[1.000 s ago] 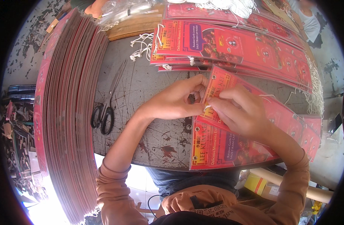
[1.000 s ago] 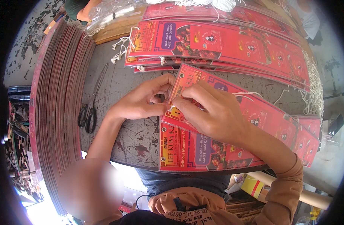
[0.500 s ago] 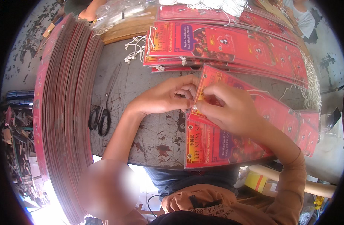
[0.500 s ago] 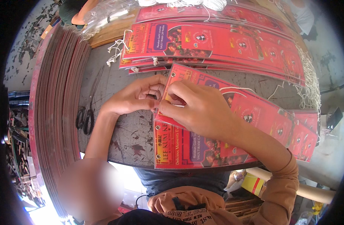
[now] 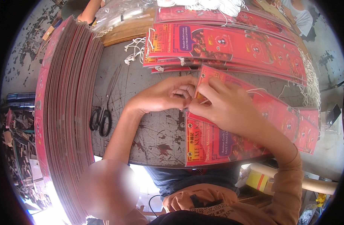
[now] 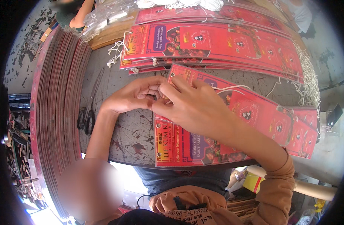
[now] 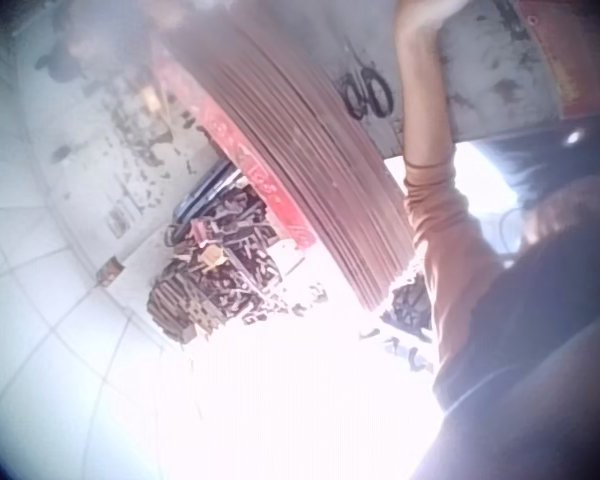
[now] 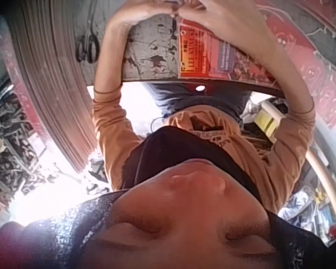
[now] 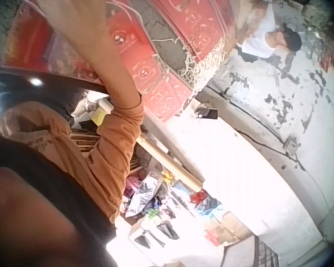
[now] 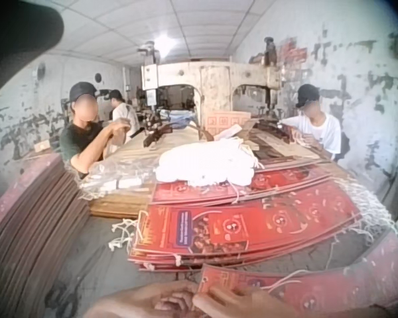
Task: The person threads white strings through pre-punched holes on the edges of red rectangular cards. They pull the strings tight and tie knots to secure them, then place the finished cards onto a growing stack on the table.
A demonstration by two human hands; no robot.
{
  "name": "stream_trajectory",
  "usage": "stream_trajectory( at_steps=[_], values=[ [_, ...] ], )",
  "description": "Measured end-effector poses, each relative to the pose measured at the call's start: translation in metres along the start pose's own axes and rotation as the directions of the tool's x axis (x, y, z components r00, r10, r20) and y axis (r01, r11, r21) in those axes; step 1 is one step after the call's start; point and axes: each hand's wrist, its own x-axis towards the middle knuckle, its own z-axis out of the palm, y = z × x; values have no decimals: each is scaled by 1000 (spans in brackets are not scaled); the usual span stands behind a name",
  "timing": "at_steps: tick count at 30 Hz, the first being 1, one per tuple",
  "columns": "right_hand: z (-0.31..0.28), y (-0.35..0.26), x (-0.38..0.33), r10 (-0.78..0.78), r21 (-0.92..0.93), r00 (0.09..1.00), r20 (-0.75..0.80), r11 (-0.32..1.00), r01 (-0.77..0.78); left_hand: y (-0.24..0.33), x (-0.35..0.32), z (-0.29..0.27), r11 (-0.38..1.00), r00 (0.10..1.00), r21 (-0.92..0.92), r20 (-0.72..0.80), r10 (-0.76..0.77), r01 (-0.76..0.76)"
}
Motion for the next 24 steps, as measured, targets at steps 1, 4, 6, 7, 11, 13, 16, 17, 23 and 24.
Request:
stream_trajectory(
  at_steps=[1, 4, 6, 7, 11, 13, 16, 17, 23, 24],
  values=[
    [1, -1, 0, -11, -44, 1000, -9, 999, 10, -1, -1, -1, 1000, 1000, -9, 6, 7, -7],
    [1, -6, 2, -12, -157, 1000, 15, 987, 15, -3, -3, -3, 998, 999, -50, 11, 30, -30],
    [2, -10, 1, 6, -221, 1000, 9, 975, -4, -2, -4, 0, 995, 999, -90, 3, 49, -48],
    [2, -10, 1, 16, -253, 1000, 6, 967, -14, -1, -4, 1, 995, 999, -91, 1, 44, -44],
    [2, -8, 1, 2, -233, 1000, 2, 972, -2, 2, -4, 3, 995, 1000, -101, -15, 23, -24],
    [3, -5, 2, -11, -181, 1000, -7, 983, 10, 2, -5, 3, 994, 1000, -109, -26, 16, -19],
    [4, 1, 4, -27, -118, 999, -23, 993, 24, -2, -2, -1, 992, 999, -122, -28, 18, -21],
    [5, 2, 5, -25, -106, 999, -35, 994, 21, -1, -3, -1, 991, 999, -132, -38, 16, -21],
    [9, 6, 7, -14, -45, 997, -81, 999, 10, 0, -2, 0, 990, 997, -140, -74, 14, -25],
    [9, 6, 6, -11, -33, 997, -78, 999, 9, -2, -2, 0, 990, 997, -136, -74, 16, -26]
  ],
)
